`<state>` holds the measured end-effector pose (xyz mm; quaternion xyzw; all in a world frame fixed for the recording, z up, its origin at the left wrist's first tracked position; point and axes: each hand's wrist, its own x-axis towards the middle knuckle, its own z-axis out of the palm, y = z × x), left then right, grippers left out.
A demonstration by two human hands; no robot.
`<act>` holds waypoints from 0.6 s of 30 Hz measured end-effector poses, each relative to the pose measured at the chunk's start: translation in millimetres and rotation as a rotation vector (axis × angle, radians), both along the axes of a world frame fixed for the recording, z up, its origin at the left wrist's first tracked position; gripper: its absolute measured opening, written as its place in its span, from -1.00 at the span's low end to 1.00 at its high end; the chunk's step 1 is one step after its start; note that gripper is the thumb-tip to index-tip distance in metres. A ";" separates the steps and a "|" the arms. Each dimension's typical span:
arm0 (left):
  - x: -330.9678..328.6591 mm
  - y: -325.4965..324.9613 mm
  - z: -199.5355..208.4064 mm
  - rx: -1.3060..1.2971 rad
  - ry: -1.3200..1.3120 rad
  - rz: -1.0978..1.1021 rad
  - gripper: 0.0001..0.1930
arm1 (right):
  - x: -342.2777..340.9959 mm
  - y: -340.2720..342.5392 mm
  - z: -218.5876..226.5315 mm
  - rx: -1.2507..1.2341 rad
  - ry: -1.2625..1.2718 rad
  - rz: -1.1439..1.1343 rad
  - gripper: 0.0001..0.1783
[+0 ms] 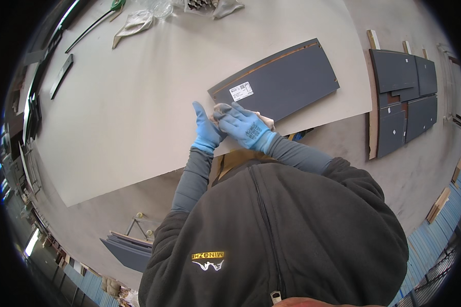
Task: The person wipes the surfaces of several dark gray panels with a cloth, flipping each panel to clean both sides. They then stack the cleaned panels on the floor and continue wiping additional panels on a workbench.
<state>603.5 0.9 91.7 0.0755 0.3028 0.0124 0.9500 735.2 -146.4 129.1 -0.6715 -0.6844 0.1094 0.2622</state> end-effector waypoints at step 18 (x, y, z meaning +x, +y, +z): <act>21.0 -11.3 9.5 0.240 0.496 -0.112 -0.50 | 277.9 -152.4 -18.8 0.220 -0.023 -1.081 -0.55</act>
